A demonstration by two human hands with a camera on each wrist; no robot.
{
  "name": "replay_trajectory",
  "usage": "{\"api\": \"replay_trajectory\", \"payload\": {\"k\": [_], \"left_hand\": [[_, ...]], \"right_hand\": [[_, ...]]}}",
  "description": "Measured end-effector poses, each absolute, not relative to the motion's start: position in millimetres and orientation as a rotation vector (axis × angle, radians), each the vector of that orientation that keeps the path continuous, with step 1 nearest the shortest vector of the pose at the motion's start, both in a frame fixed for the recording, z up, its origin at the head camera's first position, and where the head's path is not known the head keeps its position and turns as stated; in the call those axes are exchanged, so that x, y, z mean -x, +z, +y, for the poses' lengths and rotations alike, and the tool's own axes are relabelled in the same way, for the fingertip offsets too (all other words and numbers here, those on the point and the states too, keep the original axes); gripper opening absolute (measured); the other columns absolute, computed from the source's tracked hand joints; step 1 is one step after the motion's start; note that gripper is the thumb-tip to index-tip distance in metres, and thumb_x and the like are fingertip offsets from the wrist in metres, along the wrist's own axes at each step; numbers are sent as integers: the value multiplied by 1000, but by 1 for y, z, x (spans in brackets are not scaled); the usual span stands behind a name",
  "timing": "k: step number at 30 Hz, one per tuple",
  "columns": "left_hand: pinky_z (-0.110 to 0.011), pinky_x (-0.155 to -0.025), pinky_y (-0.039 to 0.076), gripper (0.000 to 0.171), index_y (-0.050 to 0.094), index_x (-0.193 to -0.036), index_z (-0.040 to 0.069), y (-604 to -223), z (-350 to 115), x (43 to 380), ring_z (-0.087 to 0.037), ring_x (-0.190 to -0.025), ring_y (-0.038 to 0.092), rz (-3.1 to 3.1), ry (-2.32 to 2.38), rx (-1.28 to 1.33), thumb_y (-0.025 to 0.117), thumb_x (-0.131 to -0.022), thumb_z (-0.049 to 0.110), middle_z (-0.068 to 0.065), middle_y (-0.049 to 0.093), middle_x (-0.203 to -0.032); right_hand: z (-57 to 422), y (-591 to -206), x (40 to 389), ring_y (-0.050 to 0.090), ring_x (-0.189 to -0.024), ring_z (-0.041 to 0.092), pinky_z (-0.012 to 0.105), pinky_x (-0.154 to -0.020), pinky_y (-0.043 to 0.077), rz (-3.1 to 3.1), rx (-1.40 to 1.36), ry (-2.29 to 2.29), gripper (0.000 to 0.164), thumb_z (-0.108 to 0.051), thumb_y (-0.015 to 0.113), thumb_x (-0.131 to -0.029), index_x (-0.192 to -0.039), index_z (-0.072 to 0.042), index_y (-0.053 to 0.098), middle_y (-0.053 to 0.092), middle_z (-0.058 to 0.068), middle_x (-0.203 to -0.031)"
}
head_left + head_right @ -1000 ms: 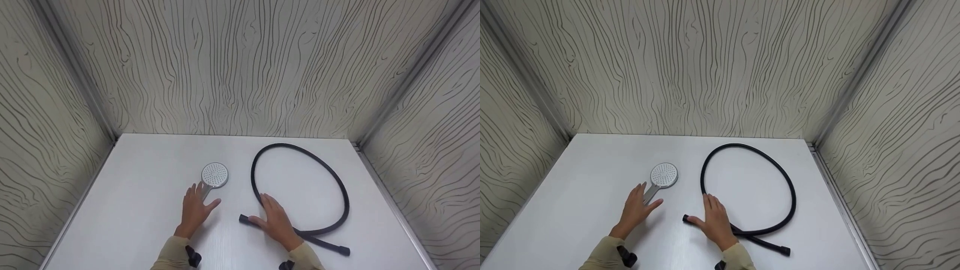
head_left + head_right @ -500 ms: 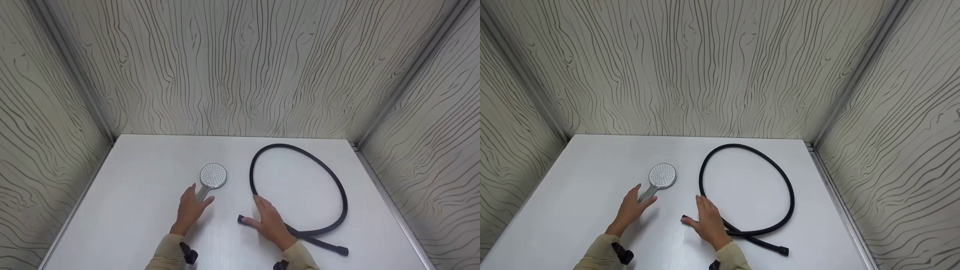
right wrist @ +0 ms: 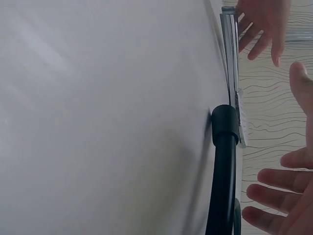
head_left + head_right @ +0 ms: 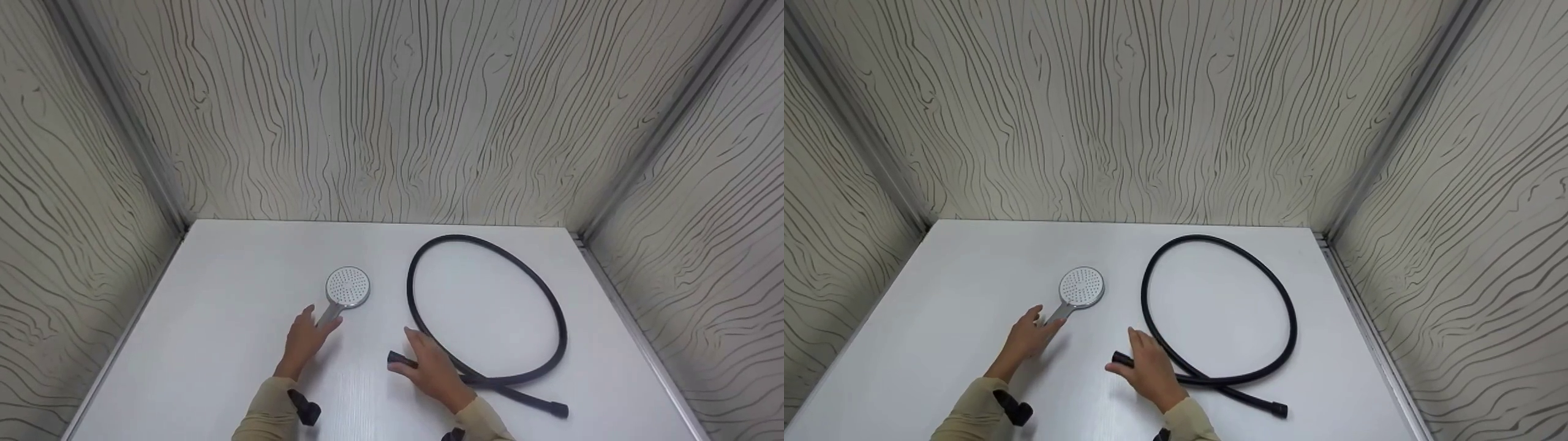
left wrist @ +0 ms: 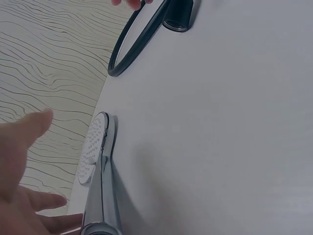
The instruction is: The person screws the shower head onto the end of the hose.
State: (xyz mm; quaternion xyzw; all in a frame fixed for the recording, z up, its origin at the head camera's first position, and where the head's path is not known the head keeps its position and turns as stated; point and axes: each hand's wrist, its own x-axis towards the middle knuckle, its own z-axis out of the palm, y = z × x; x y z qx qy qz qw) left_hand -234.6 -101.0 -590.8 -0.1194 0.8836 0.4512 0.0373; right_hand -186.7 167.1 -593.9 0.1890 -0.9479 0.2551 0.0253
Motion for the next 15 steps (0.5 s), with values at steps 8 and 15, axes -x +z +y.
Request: {"api": "replay_trajectory", "payload": {"k": [8, 15], "left_hand": [[-59, -107, 47, 83, 38, -143, -8, -591, -104, 234, -48, -128, 48, 2669, 1376, 405, 63, -89, 50, -33, 47, -139], [-59, -108, 46, 80, 38, -143, -8, -584, -105, 232, -48, -130, 45, 2640, 1370, 439, 63, -89, 46, -32, 46, -141]], "right_hand": [[164, -598, 184, 49, -132, 37, 53, -112, 45, -2992, -566, 858, 80, -55, 65, -86, -143, -1, 44, 51, 20, -142], [163, -601, 185, 50, -131, 36, 53, -112, 45, -3002, -584, 872, 80, -55, 64, -87, -142, -1, 45, 52, 20, -141]]}}
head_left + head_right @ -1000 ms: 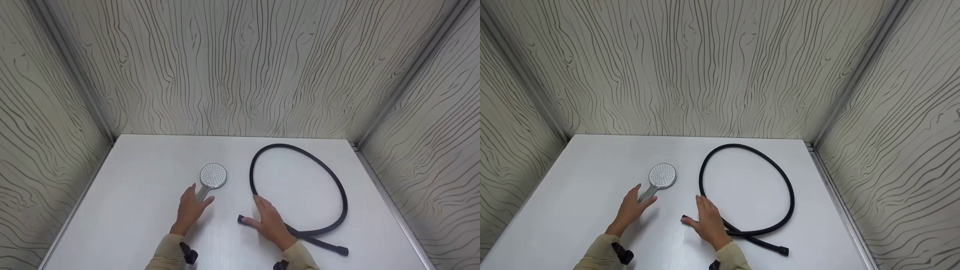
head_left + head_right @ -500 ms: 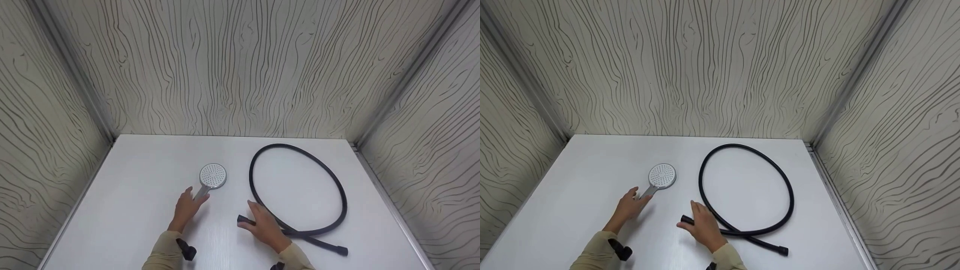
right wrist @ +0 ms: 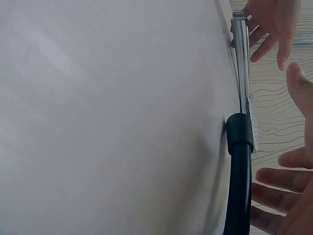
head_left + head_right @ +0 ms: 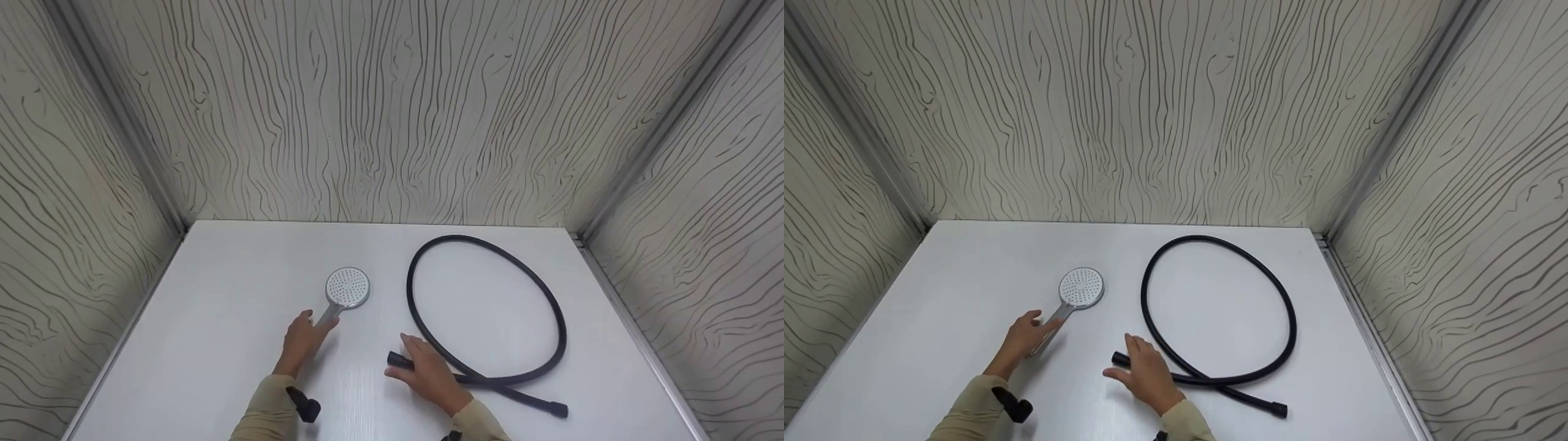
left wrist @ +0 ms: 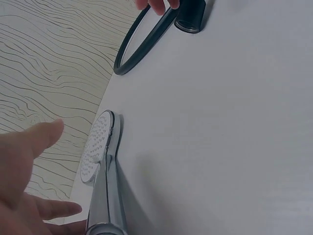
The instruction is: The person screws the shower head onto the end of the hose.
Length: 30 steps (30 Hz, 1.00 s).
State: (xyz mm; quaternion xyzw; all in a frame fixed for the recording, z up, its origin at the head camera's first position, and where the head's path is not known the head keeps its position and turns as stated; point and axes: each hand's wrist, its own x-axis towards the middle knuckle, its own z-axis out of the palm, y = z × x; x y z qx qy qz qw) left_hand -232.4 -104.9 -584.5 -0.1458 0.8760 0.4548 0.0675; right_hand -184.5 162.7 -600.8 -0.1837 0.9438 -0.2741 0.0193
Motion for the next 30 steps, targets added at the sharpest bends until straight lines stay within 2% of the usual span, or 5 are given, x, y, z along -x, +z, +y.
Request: {"api": "replay_trajectory", "payload": {"k": [13, 20, 30], "left_hand": [[-57, -104, 49, 77, 41, -140, -10, -585, -103, 233, -48, -126, 50, 2650, 1328, 466, 65, -88, 42, -33, 50, -138], [-57, -101, 52, 70, 42, -139, -9, -586, -102, 235, -47, -123, 53, 2648, 1292, 500, 67, -88, 32, -31, 51, -137], [-55, -97, 55, 62, 48, -134, -10, -589, -103, 236, -45, -116, 58, 2658, 1279, 514, 68, -85, 23, -29, 56, -131]], "right_hand": [[161, -602, 184, 52, -130, 34, 51, -112, 46, 2889, 567, -871, 80, -56, 62, -87, -142, -1, 44, 54, 18, -140], [161, -604, 183, 57, -123, 34, 48, -107, 51, 2930, 674, -840, 77, -51, 64, -88, -139, 4, 46, 60, 18, -131], [158, -605, 182, 62, -115, 30, 44, -101, 55, 2927, 652, -840, 76, -51, 65, -87, -137, 3, 49, 65, 15, -122]]}}
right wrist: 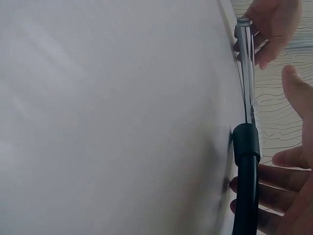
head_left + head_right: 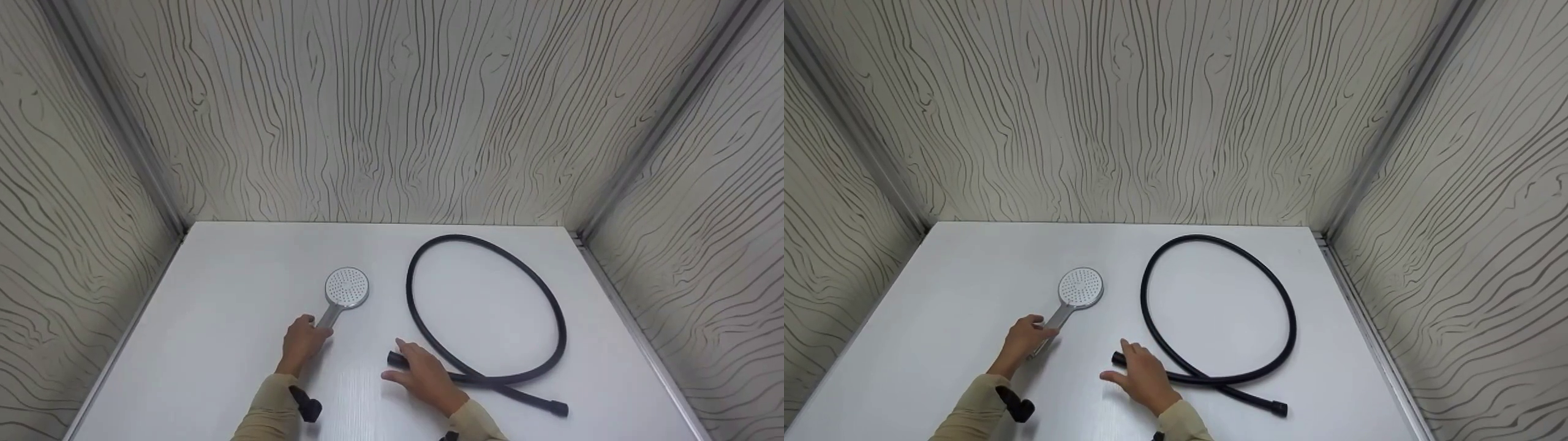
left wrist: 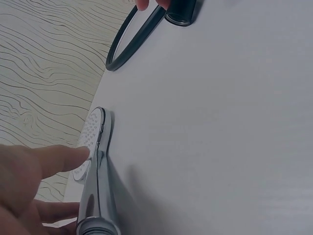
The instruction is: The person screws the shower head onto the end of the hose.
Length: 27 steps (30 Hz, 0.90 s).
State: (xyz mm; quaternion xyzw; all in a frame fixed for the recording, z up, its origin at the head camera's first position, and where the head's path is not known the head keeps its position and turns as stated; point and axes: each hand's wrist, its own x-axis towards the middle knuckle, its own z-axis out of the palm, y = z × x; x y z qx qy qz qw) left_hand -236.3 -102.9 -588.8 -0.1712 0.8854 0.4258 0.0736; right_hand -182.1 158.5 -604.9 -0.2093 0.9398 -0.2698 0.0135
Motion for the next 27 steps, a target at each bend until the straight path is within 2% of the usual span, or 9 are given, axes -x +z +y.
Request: {"api": "replay_trajectory", "payload": {"k": [7, 12, 19, 23, 27], "left_hand": [[-45, -78, 63, 51, 55, -125, -11, -590, -106, 236, -39, -101, 65, 2659, 1304, 468, 67, -84, 16, -28, 63, -118], [-41, -70, 64, 48, 57, -122, -12, -591, -109, 235, -37, -96, 66, 2642, 1336, 444, 66, -82, 13, -29, 63, -117], [-37, -68, 62, 38, 62, -112, -11, -592, -109, 237, -29, -84, 66, 2665, 1303, 386, 64, -81, 13, -23, 68, -102], [-33, -65, 60, 35, 64, -108, -10, -591, -108, 237, -26, -80, 65, 2627, 1308, 413, 64, -81, 12, -20, 69, -95], [-30, -64, 58, 36, 63, -111, -10, -589, -106, 237, -24, -79, 63, 2548, 1335, 472, 64, -84, 13, -18, 68, -94]], "right_hand": [[158, -604, 182, 65, -102, 23, 38, -90, 59, 2942, 666, -818, 73, -51, 65, -87, -136, 1, 51, 67, 11, -114], [158, -603, 183, 63, -95, 17, 34, -85, 60, 2952, 668, -786, 73, -52, 65, -87, -135, 1, 52, 67, 8, -109], [158, -604, 185, 60, -87, 12, 31, -79, 59, 2924, 632, -785, 71, -48, 70, -84, -134, 1, 54, 66, 3, -101], [158, -603, 187, 62, -88, 12, 30, -80, 60, 2919, 637, -782, 63, -39, 72, -85, -132, 0, 56, 67, 3, -101], [159, -601, 187, 63, -87, 13, 30, -79, 60, 2934, 655, -794, 55, -29, 75, -85, -128, 0, 59, 67, 4, -100]]}}
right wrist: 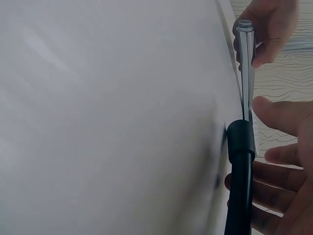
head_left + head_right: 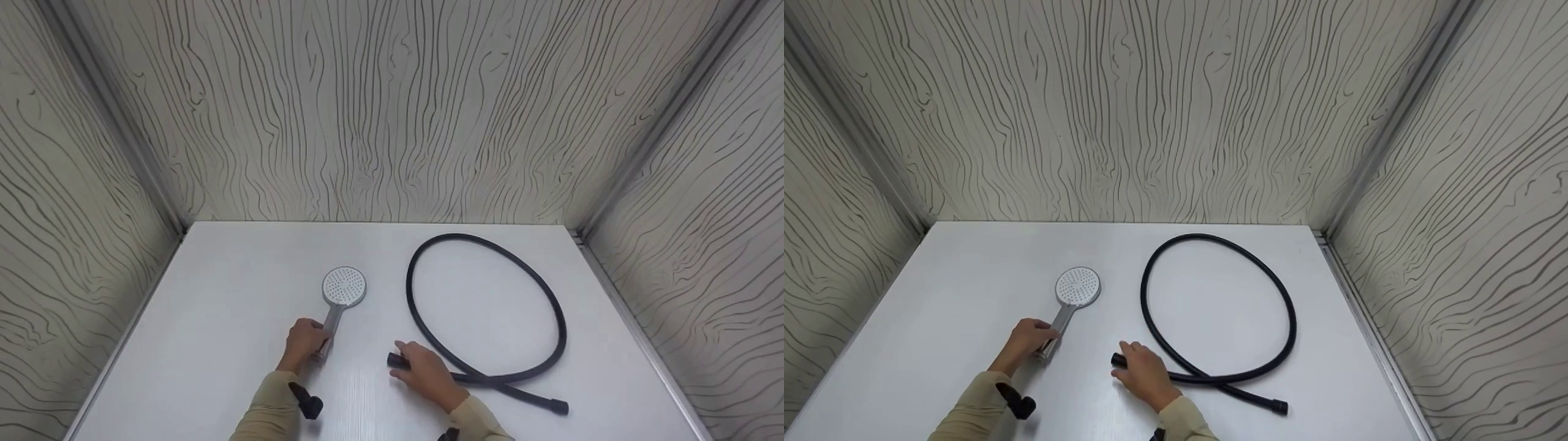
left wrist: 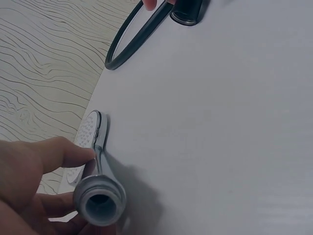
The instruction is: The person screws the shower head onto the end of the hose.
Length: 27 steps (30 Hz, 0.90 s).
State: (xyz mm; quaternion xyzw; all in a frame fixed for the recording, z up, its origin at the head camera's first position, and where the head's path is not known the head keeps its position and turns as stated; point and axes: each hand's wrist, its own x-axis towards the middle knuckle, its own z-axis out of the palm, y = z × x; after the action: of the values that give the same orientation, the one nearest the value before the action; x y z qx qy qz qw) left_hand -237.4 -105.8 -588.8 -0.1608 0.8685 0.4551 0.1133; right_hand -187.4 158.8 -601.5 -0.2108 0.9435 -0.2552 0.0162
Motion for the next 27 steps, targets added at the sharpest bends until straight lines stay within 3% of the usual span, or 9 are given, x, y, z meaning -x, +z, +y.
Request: {"api": "replay_trajectory", "payload": {"k": [7, 11, 16, 20, 27], "left_hand": [[-28, -64, 57, 39, 60, -117, -12, -590, -104, 239, -22, -79, 63, 2450, 1395, 511, 62, -87, 14, -17, 68, -95], [-22, -59, 52, 40, 61, -116, -11, -593, -103, 241, -18, -74, 59, 2404, 1433, 510, 62, -87, 16, -12, 66, -86], [-19, -53, 44, 25, 69, -91, -2, -598, -102, 242, -14, -65, 51, 2325, 1463, 522, 64, -82, 21, -2, 57, -68], [-18, -51, 41, 19, 64, -72, 8, -599, -100, 244, -12, -60, 47, 2258, 1509, 509, 64, -83, 25, 2, 52, -61], [-19, -52, 41, 17, 63, -75, 9, -598, -95, 245, -13, -61, 46, 2201, 1546, 563, 64, -82, 24, 2, 51, -62]], "right_hand": [[157, -603, 185, 64, -87, 14, 29, -78, 60, 2970, 684, -768, 44, -21, 77, -82, -120, -3, 64, 68, 4, -97], [155, -605, 184, 62, -84, 12, 27, -74, 59, 3000, 702, -713, 40, -21, 77, -81, -116, -4, 66, 67, 3, -94], [153, -606, 184, 61, -81, 12, 25, -71, 58, 3014, 710, -677, 36, -22, 76, -81, -111, -5, 69, 68, 3, -93], [151, -607, 185, 55, -73, 8, 21, -63, 53, 3001, 678, -674, 30, -21, 76, -81, -106, -5, 71, 64, 1, -86], [145, -608, 185, 49, -69, 3, 19, -58, 48, 2983, 637, -661, 24, -21, 76, -81, -100, -6, 73, 60, -4, -80]]}}
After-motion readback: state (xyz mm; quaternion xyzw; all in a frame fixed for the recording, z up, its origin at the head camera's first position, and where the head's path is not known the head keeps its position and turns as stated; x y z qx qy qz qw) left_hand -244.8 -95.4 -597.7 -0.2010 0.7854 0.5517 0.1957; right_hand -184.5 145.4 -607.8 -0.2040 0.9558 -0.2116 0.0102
